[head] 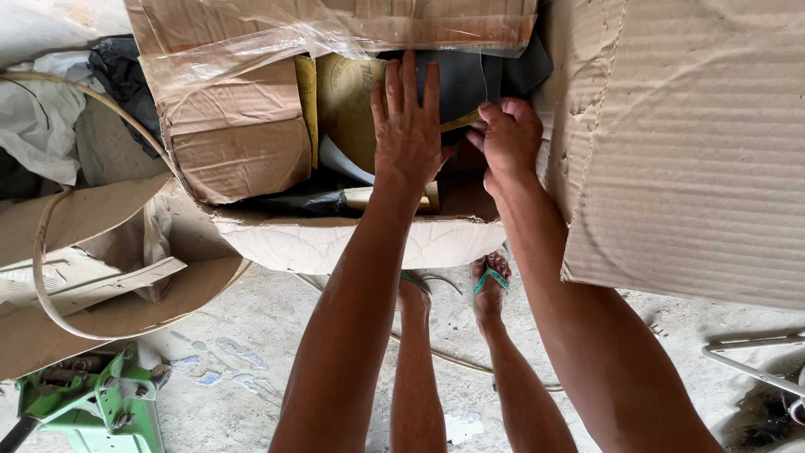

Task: The person sands a long green car bumper with a sanding block, then wipes the surface with a cloth. They later retrieve a sheet of sandpaper from a cardboard box and fold it.

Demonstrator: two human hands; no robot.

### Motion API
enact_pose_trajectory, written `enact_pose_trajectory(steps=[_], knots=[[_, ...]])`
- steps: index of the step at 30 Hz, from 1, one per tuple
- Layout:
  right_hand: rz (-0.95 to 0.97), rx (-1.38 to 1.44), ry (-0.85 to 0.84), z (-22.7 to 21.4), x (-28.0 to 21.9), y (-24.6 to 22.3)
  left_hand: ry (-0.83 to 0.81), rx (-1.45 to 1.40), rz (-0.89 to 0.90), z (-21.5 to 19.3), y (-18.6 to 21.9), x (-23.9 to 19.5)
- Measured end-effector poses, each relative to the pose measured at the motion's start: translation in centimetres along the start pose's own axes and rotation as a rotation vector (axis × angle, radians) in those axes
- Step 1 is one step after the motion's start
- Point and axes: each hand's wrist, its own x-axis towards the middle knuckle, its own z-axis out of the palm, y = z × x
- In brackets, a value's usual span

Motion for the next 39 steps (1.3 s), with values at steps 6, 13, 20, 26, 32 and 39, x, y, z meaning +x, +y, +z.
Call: enact_pose_trajectory(steps=[6,13,20,26,32,39], knots=[[-0.101,0.159,-0.479,-1.1,-2.1,-4.2,0.166,-0.153,0.016,-0.5,-1.8,0.2],[-0.130,-0.411,-0.099,-3.7,-0.6,-2.7,0.164,-0.445,0.015,-6.0,-5.9,1.1],[-0.006,-0.376,0.080,0.0,-1.7,-3.1,0.266,-0.556,0.065,-9.0,-8.2,1.4],[0.135,-0.139,0.098,-1.2,-0.1,0.9,0.274,-0.594,0.055,-8.9,-9.1,0.7],[-0.021,-0.041,-0.042,-3.0,-4.1,-2.4,0.335,-0.568,0.076,-7.9,-8.7,-0.2],[-1.136,-0.447,-0.079,-6.9,-14.1,-1.1,0.312,-0.529,-0.015,-7.3,-6.8,-1.6]])
